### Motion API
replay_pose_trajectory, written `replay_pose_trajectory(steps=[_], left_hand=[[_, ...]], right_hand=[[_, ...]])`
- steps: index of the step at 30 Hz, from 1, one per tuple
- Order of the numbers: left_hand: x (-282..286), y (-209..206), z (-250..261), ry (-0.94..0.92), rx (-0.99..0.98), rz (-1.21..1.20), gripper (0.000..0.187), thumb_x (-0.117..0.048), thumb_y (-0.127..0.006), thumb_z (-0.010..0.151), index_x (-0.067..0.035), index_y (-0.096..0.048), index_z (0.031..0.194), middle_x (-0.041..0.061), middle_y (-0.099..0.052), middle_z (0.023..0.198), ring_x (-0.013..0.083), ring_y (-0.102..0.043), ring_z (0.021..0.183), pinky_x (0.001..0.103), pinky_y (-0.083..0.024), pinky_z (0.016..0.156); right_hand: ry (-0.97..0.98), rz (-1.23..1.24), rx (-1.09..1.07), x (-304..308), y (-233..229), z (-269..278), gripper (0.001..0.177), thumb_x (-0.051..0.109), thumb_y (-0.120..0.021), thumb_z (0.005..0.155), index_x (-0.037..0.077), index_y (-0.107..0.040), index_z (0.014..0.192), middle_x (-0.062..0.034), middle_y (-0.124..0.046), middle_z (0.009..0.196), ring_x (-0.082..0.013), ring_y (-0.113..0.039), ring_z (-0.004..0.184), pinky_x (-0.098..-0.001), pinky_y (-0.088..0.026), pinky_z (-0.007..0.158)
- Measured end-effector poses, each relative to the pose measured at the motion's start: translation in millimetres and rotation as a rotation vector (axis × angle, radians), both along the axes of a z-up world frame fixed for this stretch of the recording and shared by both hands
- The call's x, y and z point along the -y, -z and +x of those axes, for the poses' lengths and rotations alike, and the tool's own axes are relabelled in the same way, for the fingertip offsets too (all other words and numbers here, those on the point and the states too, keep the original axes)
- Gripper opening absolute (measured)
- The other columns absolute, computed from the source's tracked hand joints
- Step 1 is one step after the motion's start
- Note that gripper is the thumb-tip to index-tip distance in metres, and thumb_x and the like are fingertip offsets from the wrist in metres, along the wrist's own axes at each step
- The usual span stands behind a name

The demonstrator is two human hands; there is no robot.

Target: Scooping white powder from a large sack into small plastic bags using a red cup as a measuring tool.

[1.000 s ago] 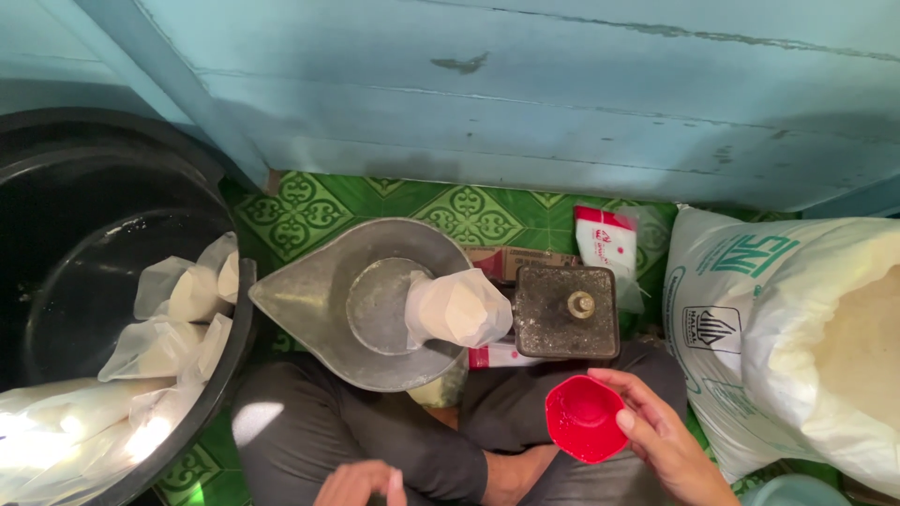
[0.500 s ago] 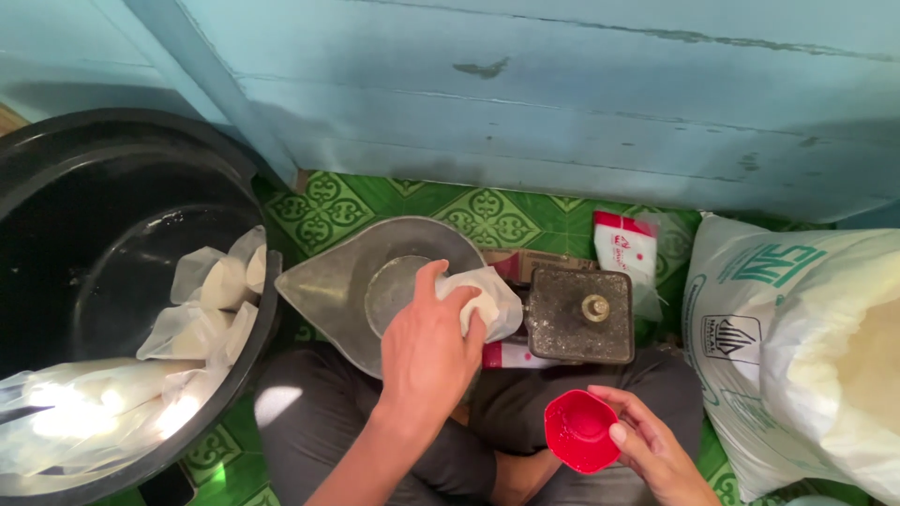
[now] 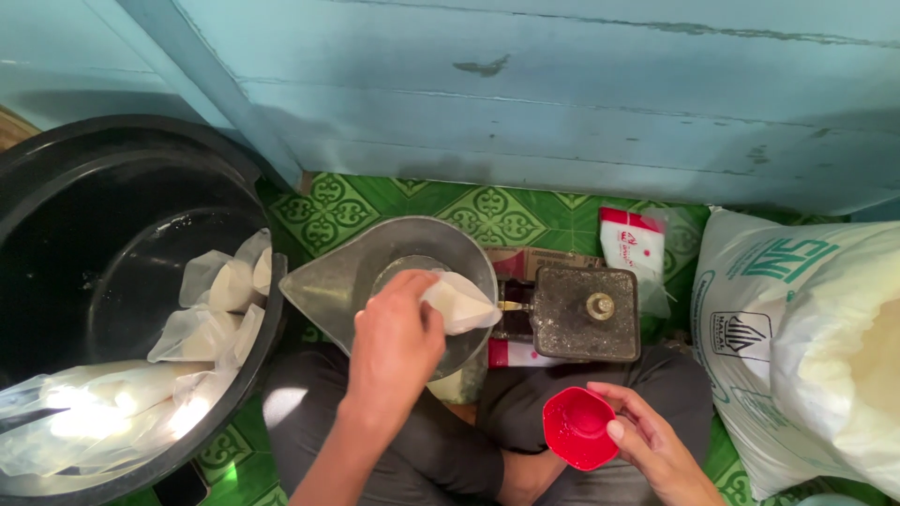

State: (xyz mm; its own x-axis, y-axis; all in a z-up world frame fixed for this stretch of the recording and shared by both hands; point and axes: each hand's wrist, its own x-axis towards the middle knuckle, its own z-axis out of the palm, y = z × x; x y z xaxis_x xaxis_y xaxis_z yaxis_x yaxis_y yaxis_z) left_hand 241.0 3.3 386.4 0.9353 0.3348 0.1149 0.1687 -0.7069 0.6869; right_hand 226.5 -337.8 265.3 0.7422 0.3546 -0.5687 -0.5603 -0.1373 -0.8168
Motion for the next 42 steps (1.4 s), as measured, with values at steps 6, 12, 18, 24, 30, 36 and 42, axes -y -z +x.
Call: replay_pose_trajectory(steps=[6,12,18,24,30,36,42], left_hand=[[-34,14,-10,-0.034,0.065,0.024,0.03,-0.002,-0.057,0.073,-0.006,-0.069,0.101,0.001,-0.072,0.104,0.0253,-0.064,0.067,0.036,-0.051,0.063],[-58,11,-19,-0.073,0.064,-0.132,0.038,0.003,-0.054,0.072,-0.007,-0.071,0.104,0.001,-0.072,0.104,0.0205,-0.058,0.058,0.03,-0.05,0.062],[-65,17,-22,-0.046,0.042,-0.136,0.038,0.002,-0.053,0.071,-0.004,-0.07,0.104,0.003,-0.072,0.11,0.0258,-0.063,0.073,0.032,-0.051,0.07],[-55,11,-18,-0.054,0.005,-0.194,0.038,0.0,-0.054,0.072,-0.006,-0.07,0.106,0.0,-0.072,0.1,0.0179,-0.054,0.056,0.029,-0.048,0.058],[-35,-2,-11,0.061,0.068,-0.087,0.041,0.001,-0.055,0.071,-0.004,-0.068,0.109,0.004,-0.071,0.111,0.0211,-0.059,0.056,0.032,-0.05,0.058],[-4,-16,-1,0.09,0.001,-0.032,0.044,0.002,-0.054,0.07,-0.002,-0.066,0.112,0.006,-0.069,0.119,0.0321,-0.068,0.09,0.04,-0.053,0.075],[28,-8,4,0.146,-0.002,0.039,0.049,0.006,-0.054,0.07,0.001,-0.063,0.119,0.009,-0.063,0.125,0.0376,-0.066,0.09,0.045,-0.05,0.077]], right_hand=[[-0.017,0.005,0.017,-4,-2,-2,0.056,0.015,-0.06,0.083,0.0,-0.055,0.137,-0.0168,-0.07,0.12,-0.0227,-0.067,0.093,-0.0349,-0.056,0.074],[-0.019,-0.012,0.033,-9,-8,-3,0.056,0.014,-0.06,0.083,0.0,-0.056,0.137,-0.0151,-0.068,0.124,-0.0232,-0.067,0.097,-0.0356,-0.055,0.078],[-0.036,-0.011,0.064,-14,-15,-4,0.055,0.014,-0.061,0.083,0.0,-0.056,0.136,-0.0148,-0.069,0.124,-0.0225,-0.067,0.099,-0.035,-0.055,0.081],[-0.059,-0.003,0.084,-16,-20,-4,0.054,0.014,-0.06,0.084,0.001,-0.055,0.136,-0.0131,-0.068,0.125,-0.0212,-0.067,0.1,-0.0343,-0.055,0.081],[-0.059,-0.018,0.079,-14,-26,-3,0.054,0.015,-0.06,0.084,0.002,-0.055,0.137,-0.013,-0.069,0.124,-0.0204,-0.068,0.097,-0.0338,-0.056,0.079],[-0.033,-0.011,0.061,-5,-23,-4,0.055,0.015,-0.061,0.084,0.002,-0.055,0.137,-0.0133,-0.068,0.124,-0.0211,-0.066,0.093,-0.0335,-0.055,0.075],[-0.038,-0.019,0.075,1,-27,-4,0.054,0.015,-0.061,0.084,0.002,-0.056,0.136,-0.0125,-0.069,0.121,-0.0197,-0.066,0.092,-0.0326,-0.055,0.075]])
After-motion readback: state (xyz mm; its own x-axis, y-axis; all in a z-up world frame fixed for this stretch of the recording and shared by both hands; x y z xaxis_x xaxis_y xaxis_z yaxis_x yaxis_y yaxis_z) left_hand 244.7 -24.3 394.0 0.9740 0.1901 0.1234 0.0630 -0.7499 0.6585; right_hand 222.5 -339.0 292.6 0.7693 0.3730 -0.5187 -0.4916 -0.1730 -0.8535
